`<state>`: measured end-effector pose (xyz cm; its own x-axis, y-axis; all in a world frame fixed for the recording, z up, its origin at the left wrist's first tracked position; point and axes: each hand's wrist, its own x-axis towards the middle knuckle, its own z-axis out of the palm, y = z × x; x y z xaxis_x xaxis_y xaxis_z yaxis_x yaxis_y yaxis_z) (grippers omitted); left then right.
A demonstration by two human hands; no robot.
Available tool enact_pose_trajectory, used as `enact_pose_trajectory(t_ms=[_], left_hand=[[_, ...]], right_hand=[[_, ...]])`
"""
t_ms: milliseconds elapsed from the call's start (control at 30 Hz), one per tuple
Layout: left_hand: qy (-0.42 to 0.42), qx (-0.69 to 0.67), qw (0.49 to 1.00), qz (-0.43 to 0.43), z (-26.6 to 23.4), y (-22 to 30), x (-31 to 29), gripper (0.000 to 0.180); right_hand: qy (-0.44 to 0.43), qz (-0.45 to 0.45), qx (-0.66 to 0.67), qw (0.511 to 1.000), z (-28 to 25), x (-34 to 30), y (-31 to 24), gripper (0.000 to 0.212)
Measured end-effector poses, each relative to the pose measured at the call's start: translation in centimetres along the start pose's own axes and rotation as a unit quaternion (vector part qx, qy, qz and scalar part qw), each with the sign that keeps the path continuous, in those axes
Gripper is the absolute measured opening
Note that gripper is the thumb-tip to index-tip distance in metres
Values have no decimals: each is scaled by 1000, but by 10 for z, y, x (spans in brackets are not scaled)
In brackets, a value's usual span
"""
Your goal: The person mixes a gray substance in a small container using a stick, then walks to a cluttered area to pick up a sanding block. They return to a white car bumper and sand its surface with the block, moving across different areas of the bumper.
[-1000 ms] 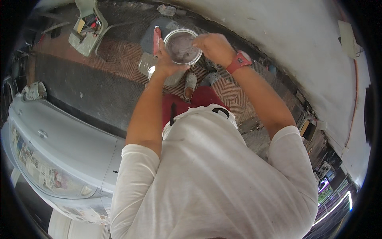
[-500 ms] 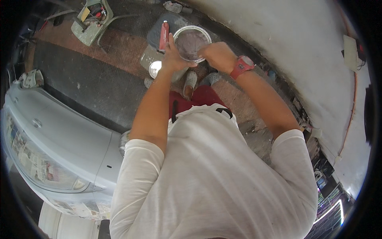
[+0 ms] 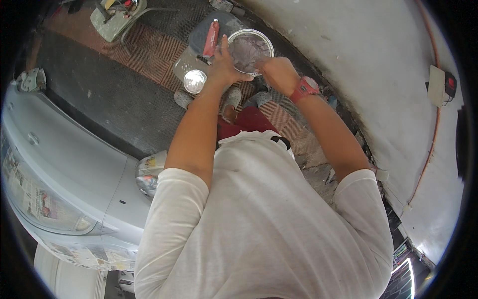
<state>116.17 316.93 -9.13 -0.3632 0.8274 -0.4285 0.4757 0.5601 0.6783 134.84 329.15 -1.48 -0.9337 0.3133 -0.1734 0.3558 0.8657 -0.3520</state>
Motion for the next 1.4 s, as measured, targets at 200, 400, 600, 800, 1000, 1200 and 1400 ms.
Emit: enact_pose_trajectory(t_ms=[200,400,600,800,1000,1200,1400], left_hand=[[-12,-3,1000,-25,-6,7,-3,176],[-42,23,998,-32,-12,12,-4,180],[-45,4,998,-48,-8,11,-4,176],[-46,6,998,-52,-9,14,-4,176],[-38,6,998,-46,-6,12,-2,176],[-22,-11,999,-25,-5,8,0,177],[-29,-10,999,-15,-9,11,-4,177]], right_hand=[[64,31,-10,997,-63,6,-4,24],[60,37,-106,992,-54,41,-14,17],[-18,-9,-110,994,-16,42,0,16],[-31,136,-14,990,-19,34,-5,18],[-11,233,143,962,-29,18,-8,22],[32,398,370,839,-29,11,-13,25],[203,231,168,937,-43,11,-4,20]])
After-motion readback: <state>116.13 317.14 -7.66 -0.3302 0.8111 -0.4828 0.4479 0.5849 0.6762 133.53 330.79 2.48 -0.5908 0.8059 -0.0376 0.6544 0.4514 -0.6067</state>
